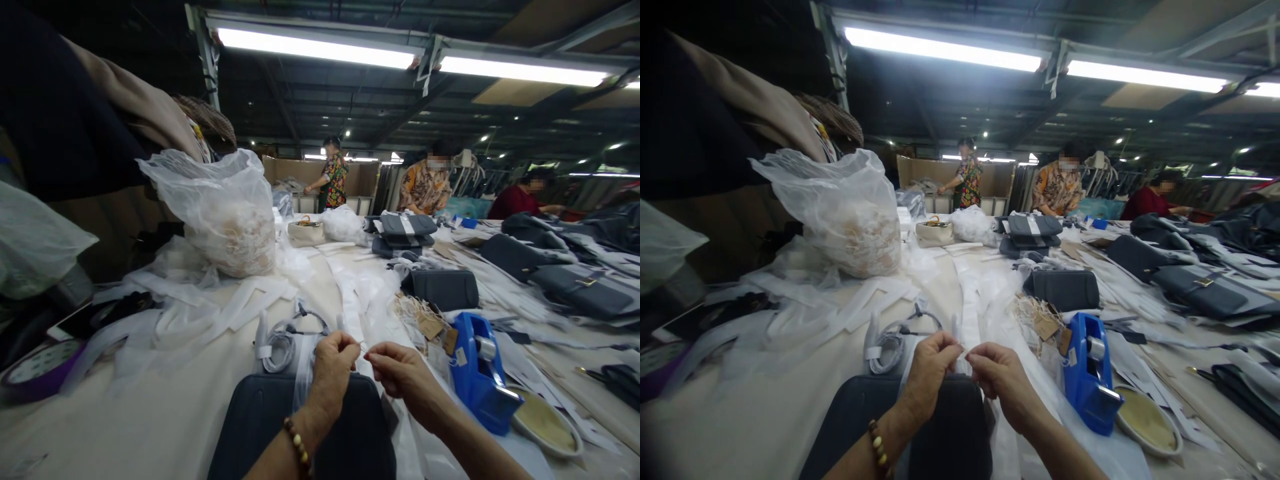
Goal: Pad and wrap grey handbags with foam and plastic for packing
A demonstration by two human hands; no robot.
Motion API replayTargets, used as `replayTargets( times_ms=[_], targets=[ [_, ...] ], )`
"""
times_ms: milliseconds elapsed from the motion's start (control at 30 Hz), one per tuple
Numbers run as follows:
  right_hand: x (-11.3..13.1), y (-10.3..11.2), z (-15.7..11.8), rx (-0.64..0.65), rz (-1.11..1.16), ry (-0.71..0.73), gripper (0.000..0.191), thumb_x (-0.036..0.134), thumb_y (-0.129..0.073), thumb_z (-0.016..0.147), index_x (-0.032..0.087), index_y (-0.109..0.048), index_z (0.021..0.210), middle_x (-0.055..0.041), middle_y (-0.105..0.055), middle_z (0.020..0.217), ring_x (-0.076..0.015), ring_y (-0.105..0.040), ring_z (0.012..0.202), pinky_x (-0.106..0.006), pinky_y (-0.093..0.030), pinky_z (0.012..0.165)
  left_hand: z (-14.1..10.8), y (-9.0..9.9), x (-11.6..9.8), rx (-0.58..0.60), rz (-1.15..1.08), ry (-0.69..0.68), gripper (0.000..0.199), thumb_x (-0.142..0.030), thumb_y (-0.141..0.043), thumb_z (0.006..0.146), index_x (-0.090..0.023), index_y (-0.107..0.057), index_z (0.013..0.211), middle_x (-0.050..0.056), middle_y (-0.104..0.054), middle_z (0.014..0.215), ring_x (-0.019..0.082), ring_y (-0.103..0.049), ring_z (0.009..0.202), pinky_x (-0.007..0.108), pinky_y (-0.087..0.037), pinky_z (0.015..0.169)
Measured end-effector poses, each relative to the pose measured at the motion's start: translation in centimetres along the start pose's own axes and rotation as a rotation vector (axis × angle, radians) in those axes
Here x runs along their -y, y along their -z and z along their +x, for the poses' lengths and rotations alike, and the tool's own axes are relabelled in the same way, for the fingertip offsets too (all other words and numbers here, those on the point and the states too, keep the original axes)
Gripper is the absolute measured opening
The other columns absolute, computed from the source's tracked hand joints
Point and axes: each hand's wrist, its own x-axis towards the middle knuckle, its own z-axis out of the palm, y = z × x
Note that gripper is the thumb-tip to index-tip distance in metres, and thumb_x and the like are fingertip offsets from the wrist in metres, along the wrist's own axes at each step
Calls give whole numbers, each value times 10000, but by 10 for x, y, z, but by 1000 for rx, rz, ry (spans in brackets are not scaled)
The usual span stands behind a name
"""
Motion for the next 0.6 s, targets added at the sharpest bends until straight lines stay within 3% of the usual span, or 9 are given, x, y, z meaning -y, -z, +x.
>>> replayTargets(
  times_ms=[233, 400, 533, 600],
  targets=[
    [5, -11, 35, -30, -58, -68, 198, 356, -602, 593, 185, -532, 664, 103, -360, 377, -42, -208, 358, -224, -83, 407, 18, 7, 11, 19, -45, 40, 85, -220, -536, 643, -185, -513, 569, -71, -415, 463, 79, -346, 451, 215, -280, 490],
    [4, -11, 57, -44, -173, -36, 217, 385, -599, 595, 178, -536, 586, 74, -391, 397, -58, -285, 393, -225, -148, 423, 34, 13, 16, 17, -24, 44, 92, -182, -569, 639, -179, -537, 553, -60, -427, 473, 96, -376, 484, 228, -286, 507],
    [10, -2, 80, -30, -270, -67, 191, 366, -542, 647, 181, -520, 605, 68, -409, 400, -60, -276, 370, -230, -147, 417, 62, 29, 32, -51, -27, 66, 104, -76, -598, 669, -161, -566, 618, -21, -515, 679, 120, -484, 690, 228, -370, 645],
    [13, 2, 98, -49, -346, -62, 175, 335, -498, 710, 183, -504, 624, 74, -407, 416, -60, -280, 368, -228, -164, 414, 81, 37, 45, -3, -77, 118, 29, -141, -615, 757, -149, -589, 768, 8, -563, 842, 136, -527, 790, 270, -431, 713]
  ],
)
